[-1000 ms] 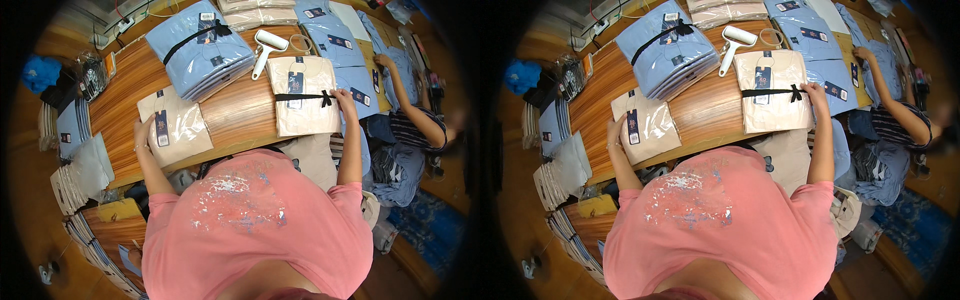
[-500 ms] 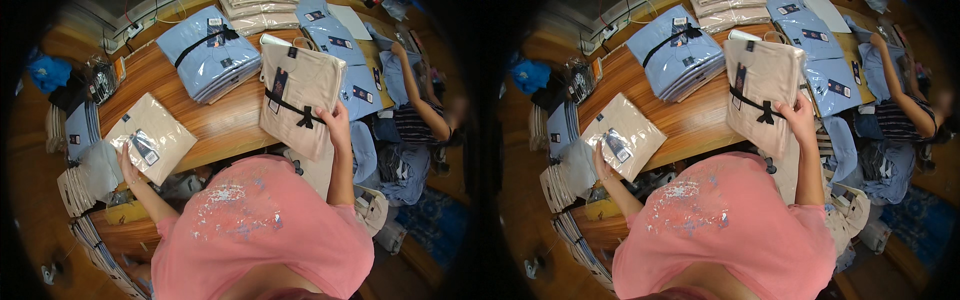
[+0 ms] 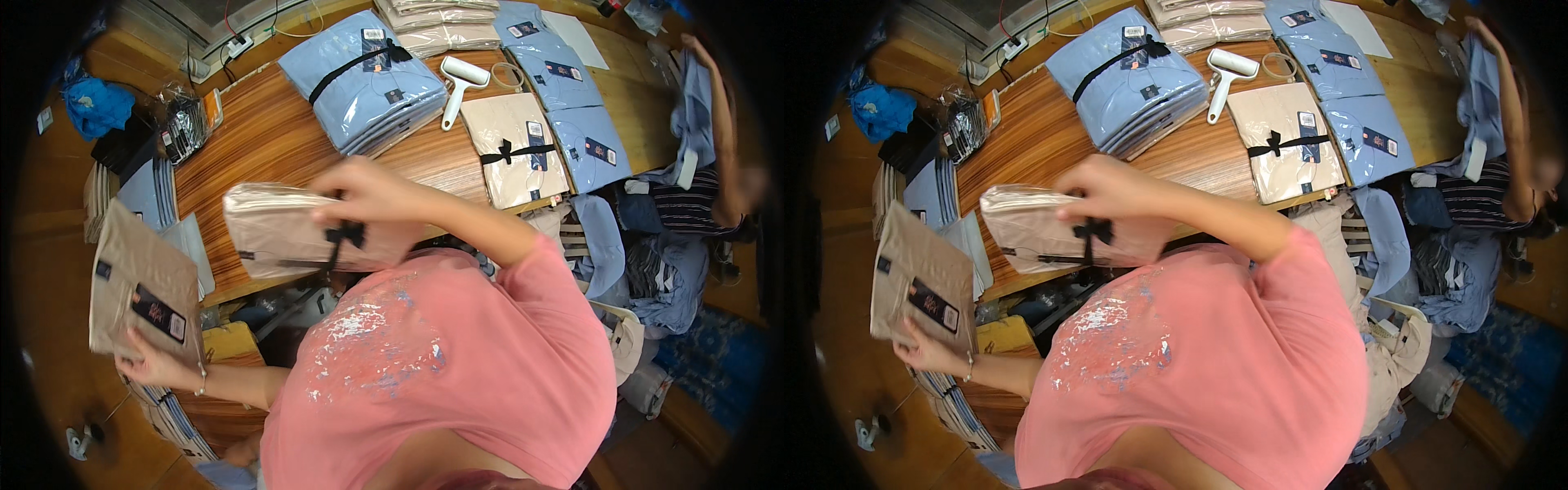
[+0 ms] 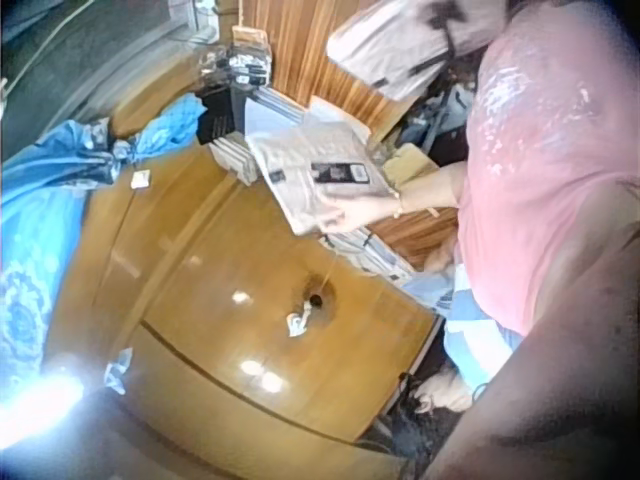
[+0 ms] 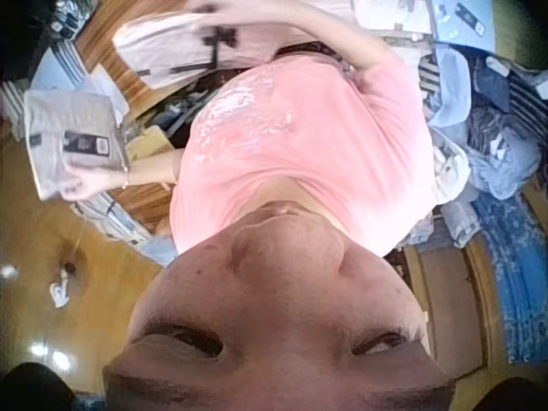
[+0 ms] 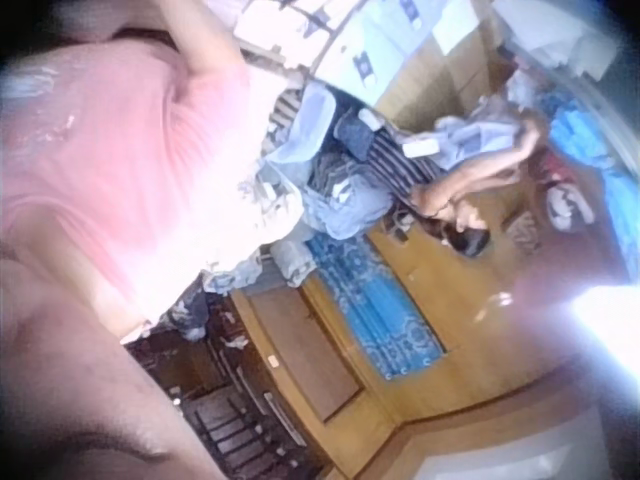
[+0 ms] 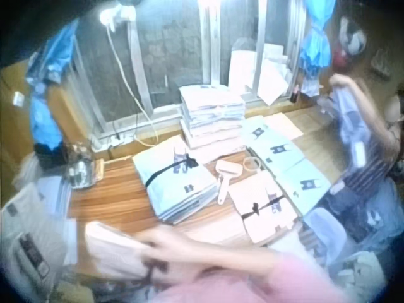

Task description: The person picks up a light-colored shirt from a pile, spreads it out on a table, places a cardboard insert inside, and folds the shirt around the insert. The person then attaches a tag, slides the folded shirt into a clear plastic bag, seals the bag, and stacks the packaged item onto a pile of other folded shirts.

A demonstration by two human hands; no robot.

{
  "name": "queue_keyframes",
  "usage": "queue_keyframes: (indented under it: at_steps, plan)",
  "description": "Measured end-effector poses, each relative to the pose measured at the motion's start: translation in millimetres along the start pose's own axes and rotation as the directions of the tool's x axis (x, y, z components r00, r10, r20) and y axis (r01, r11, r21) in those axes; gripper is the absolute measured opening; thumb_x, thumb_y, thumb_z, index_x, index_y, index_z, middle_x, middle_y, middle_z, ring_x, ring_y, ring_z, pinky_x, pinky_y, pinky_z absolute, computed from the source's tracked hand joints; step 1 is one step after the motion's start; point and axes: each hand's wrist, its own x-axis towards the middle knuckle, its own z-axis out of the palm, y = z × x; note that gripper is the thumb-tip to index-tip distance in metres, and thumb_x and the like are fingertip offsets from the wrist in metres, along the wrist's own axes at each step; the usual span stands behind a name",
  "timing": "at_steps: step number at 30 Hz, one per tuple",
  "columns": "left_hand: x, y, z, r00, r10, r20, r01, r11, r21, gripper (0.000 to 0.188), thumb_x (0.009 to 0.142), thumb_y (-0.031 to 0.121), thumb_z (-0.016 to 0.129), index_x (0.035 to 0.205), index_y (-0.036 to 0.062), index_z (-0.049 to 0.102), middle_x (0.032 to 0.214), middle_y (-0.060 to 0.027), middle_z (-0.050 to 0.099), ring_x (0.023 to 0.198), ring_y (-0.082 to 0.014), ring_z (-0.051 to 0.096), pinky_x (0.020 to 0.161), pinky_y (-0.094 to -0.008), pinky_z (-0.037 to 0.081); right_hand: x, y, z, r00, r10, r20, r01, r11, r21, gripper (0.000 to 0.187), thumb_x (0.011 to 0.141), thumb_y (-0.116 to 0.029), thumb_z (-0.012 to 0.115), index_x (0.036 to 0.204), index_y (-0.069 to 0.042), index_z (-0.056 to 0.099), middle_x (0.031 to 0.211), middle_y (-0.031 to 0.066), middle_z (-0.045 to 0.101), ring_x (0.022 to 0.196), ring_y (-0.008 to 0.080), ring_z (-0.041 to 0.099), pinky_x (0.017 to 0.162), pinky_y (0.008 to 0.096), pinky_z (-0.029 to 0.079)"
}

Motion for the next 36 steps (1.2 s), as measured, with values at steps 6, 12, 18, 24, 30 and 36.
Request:
queue_keyframes:
  at_steps: [6, 12, 18, 24, 30, 36]
  plan:
    - [1.2, 8.9, -18.7, 0.984, -0.164, 0.071, 0.177, 0.947, -0.268, 0.043, 0.083, 0.014, 0.064, 0.117, -0.0061, 0.046, 0.12, -0.0179, 0.051, 0.101, -0.0236, 0.055, 0.09, -0.034, 0.046, 95.5, 63.8, 81.5, 0.991, -0.122, -0.062, 0.11, 0.979, -0.171, 0.069, 0.084, -0.039, 0.059, 0.136, -0.004, 0.032, 0.129, 0.0177, 0.047, 0.115, 0.0272, 0.047, 0.089, 0.034, 0.042]
    - [-40.5, -87.6, 46.1, 0.639, -0.489, 0.594, 0.676, 0.726, -0.129, 0.051, 0.086, 0.019, 0.059, 0.127, -0.0001, 0.036, 0.116, -0.0131, 0.053, 0.104, -0.0193, 0.052, 0.093, -0.0317, 0.039, 56.9, 59.9, 92.5, 0.87, 0.021, 0.492, -0.475, 0.301, 0.827, 0.065, 0.083, -0.021, 0.066, 0.135, -0.003, 0.031, 0.129, 0.0092, 0.047, 0.114, 0.0163, 0.048, 0.095, 0.032, 0.041]
    - [-148.8, -110.1, 124.2, 0.589, -0.344, 0.731, 0.427, 0.901, 0.08, 0.027, 0.086, 0.022, 0.06, 0.098, -0.0006, 0.054, 0.089, -0.01, 0.059, 0.082, -0.0194, 0.055, 0.075, -0.0314, 0.044, -23.7, 92.9, 107.0, 0.823, 0.566, 0.05, -0.324, 0.395, 0.86, 0.048, 0.084, -0.007, 0.06, 0.127, 0.0, 0.039, 0.122, 0.0123, 0.051, 0.106, 0.0195, 0.055, 0.089, 0.0325, 0.046]
    - [-203.5, -102.8, 133.2, 0.621, -0.14, 0.771, -0.117, 0.956, 0.268, 0.025, 0.077, 0.022, 0.067, 0.085, 0.0012, 0.055, 0.091, -0.0137, 0.053, 0.088, -0.033, 0.049, 0.079, -0.0401, 0.039, -37.3, 57.6, 93.7, 0.691, 0.722, 0.002, -0.401, 0.381, 0.833, 0.048, 0.086, -0.007, 0.055, 0.129, 0.0, 0.035, 0.122, 0.0135, 0.05, 0.107, 0.022, 0.054, 0.086, 0.0333, 0.047]
    - [-195.8, -148.8, 138.6, 0.5, -0.3, 0.812, 0.282, 0.943, 0.175, 0.021, 0.082, 0.021, 0.064, 0.079, 0.0039, 0.053, 0.069, -0.0044, 0.05, 0.068, -0.0162, 0.047, 0.066, -0.0267, 0.039, -14.4, 25.6, 86.2, 0.724, 0.662, -0.196, -0.26, 0.524, 0.811, 0.045, 0.088, -0.009, 0.052, 0.128, 0.003, 0.035, 0.12, 0.015, 0.051, 0.107, 0.0214, 0.052, 0.087, 0.0321, 0.045]
    - [-183.5, -152.6, 122.6, 0.575, -0.537, 0.617, 0.737, 0.668, -0.105, 0.014, 0.089, 0.013, 0.056, 0.078, 0.0065, 0.051, 0.068, 0.0038, 0.05, 0.063, -0.0055, 0.042, 0.057, -0.0185, 0.033, 23.5, 63.8, 123.4, 0.719, 0.665, -0.205, -0.171, 0.454, 0.875, 0.04, 0.09, -0.01, 0.049, 0.126, -0.001, 0.036, 0.121, 0.0131, 0.048, 0.108, 0.0221, 0.05, 0.087, 0.0348, 0.045]
